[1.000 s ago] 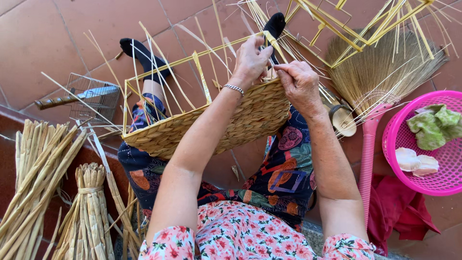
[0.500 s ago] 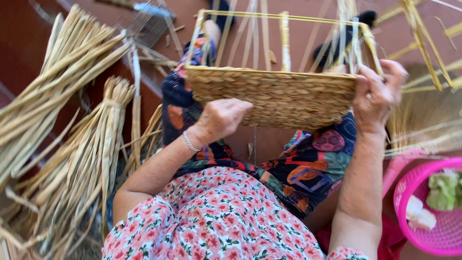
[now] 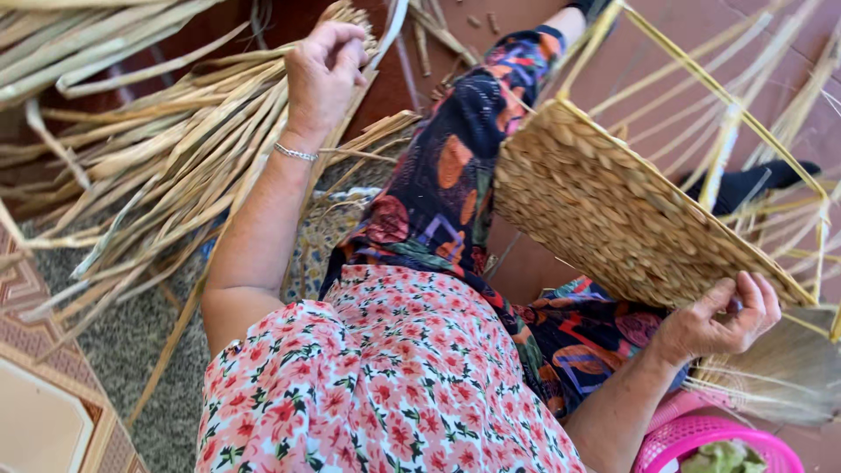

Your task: The person weaves a basket using dried palm leaves and a yellow metal frame. They trim excess strands with scissors, then interlace the leaves through the frame to build up the basket's sides.

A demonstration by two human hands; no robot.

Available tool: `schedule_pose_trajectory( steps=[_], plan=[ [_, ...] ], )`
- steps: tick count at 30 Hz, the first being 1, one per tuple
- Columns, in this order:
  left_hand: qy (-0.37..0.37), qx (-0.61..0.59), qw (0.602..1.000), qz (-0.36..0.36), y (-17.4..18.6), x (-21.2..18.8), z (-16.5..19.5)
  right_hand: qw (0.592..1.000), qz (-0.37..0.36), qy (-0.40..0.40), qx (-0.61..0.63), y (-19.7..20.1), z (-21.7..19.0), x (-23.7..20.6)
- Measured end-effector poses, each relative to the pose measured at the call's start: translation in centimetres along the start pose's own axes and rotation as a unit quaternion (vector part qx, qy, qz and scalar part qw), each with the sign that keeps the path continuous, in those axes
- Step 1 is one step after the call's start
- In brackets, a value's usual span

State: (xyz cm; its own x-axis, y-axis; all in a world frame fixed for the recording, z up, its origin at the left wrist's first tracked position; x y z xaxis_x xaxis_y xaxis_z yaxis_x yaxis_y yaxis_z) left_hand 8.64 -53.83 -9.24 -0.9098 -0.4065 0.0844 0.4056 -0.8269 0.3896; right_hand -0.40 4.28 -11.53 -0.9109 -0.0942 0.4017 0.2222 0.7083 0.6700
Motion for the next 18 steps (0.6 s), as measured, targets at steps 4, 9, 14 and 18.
schedule_pose_trajectory(
  steps=[4,9,14,18],
  plan=[
    [0.082,0.007,0.997,-0.01,3.6,-0.8,-3.1,0.99,-0.054,0.119,0.044,-3.6,-4.6,1.8],
    [0.097,0.356,0.923,-0.108,2.6,-1.8,-5.7,0.984,-0.135,0.061,0.102,-7.6,-9.0,2.4],
    [0.235,0.438,0.85,-0.175,2.3,-2.4,-6.6,0.973,-0.199,0.106,0.059,-8.7,-11.4,1.4],
    [0.212,0.416,0.858,-0.216,1.6,-3.1,-4.5,0.967,-0.225,0.063,0.1,-8.4,-11.3,0.6]
  ],
)
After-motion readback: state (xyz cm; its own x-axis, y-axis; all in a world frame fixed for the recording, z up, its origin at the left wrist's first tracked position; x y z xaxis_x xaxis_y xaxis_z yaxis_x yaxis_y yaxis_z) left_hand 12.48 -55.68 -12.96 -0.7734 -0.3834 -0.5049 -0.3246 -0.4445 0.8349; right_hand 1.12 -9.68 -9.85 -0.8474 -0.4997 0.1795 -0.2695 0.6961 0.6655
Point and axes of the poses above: each hand's wrist, its own x-axis towards the middle knuckle, its own y-axis out of the back of the hand, z = x × y, the point moved 3 cm from there along x, towards the middle knuckle, and after that the axes turned 12 degrees about -z, right-handed, at the moved point
